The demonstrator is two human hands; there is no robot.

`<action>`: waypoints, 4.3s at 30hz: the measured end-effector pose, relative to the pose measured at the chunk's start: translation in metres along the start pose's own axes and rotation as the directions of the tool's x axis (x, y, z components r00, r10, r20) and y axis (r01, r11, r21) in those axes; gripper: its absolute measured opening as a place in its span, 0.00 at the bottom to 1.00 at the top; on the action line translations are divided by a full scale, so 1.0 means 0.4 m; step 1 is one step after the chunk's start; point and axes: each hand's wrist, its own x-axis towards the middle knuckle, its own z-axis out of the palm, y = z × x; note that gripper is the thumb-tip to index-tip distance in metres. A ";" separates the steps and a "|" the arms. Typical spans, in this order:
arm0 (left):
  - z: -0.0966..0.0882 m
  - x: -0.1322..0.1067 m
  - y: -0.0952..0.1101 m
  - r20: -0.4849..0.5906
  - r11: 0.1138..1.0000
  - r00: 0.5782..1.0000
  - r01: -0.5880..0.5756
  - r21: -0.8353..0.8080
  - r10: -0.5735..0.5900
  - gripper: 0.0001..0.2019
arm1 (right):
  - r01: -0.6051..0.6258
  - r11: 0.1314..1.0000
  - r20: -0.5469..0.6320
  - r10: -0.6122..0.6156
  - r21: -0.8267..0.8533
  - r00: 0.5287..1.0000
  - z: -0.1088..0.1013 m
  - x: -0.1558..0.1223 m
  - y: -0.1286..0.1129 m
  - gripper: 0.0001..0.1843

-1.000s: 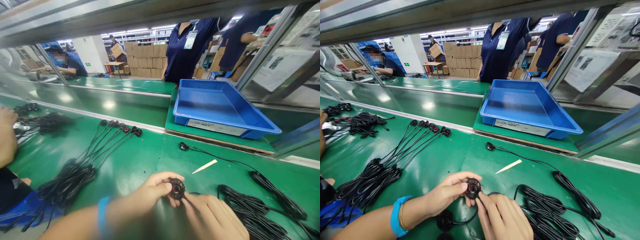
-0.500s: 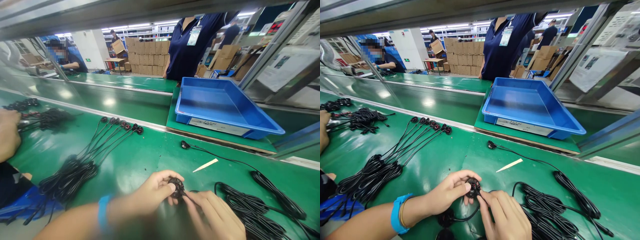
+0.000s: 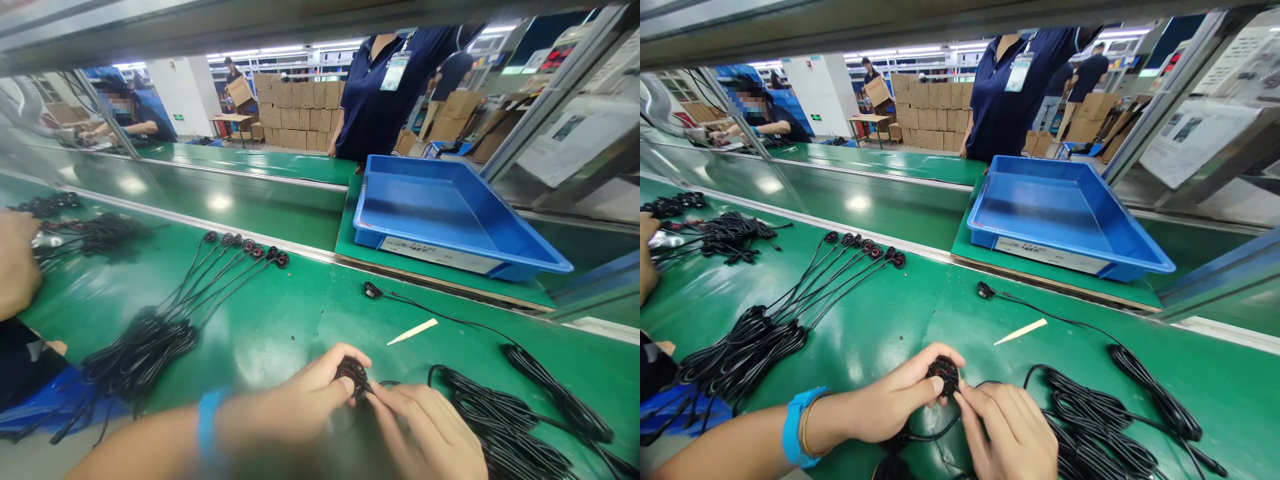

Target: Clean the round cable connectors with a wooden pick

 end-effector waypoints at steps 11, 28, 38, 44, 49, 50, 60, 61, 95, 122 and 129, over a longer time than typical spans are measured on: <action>-0.001 0.000 -0.007 -0.022 0.974 0.992 -0.118 0.193 0.124 0.12 | -0.042 0.966 -0.048 0.056 0.257 0.997 0.007 0.020 -0.008 0.08; 0.025 -0.003 -0.010 -0.113 0.938 0.962 -0.211 0.273 0.249 0.09 | -0.099 0.949 -0.071 0.126 0.298 0.989 0.010 0.016 -0.027 0.07; 0.004 -0.013 -0.045 0.109 0.687 0.841 -0.502 0.526 0.530 0.08 | 0.005 0.998 -0.186 -0.017 -0.069 0.982 0.014 0.001 -0.048 0.04; 0.018 -0.021 -0.044 0.107 0.653 0.809 -0.537 0.535 0.578 0.01 | -0.072 0.996 -0.161 0.064 -0.048 0.985 0.036 -0.025 -0.052 0.11; 0.013 0.002 -0.046 -0.003 0.801 0.887 -0.416 0.429 0.462 0.04 | -0.177 0.984 -0.085 0.176 0.000 0.981 0.041 -0.013 -0.055 0.12; 0.010 0.012 -0.045 -0.031 0.840 0.908 -0.372 0.395 0.417 0.05 | -0.212 0.977 -0.022 0.213 0.018 0.977 0.034 -0.003 -0.050 0.11; -0.043 0.084 -0.063 -0.168 0.988 0.975 -0.151 -0.033 0.143 0.17 | -0.005 0.830 0.256 0.178 -0.558 0.950 -0.044 0.061 0.228 0.20; -0.043 0.083 -0.068 -0.158 0.988 0.977 -0.149 -0.033 0.142 0.18 | 0.013 0.825 0.294 0.186 -0.565 0.938 -0.039 0.059 0.245 0.20; -0.016 0.092 -0.091 -0.093 0.951 0.996 -0.043 -0.307 0.015 0.27 | -0.097 0.956 -0.038 0.112 0.279 0.993 0.038 0.006 0.023 0.12; -0.032 0.098 -0.104 0.110 0.938 0.993 -0.006 -0.345 0.047 0.26 | -0.178 0.894 0.099 0.151 0.411 0.984 -0.005 0.039 0.040 0.10; -0.027 0.095 -0.099 0.155 0.951 0.987 -0.001 -0.308 0.051 0.23 | -0.145 0.902 0.198 0.068 0.407 0.978 0.013 0.050 0.042 0.11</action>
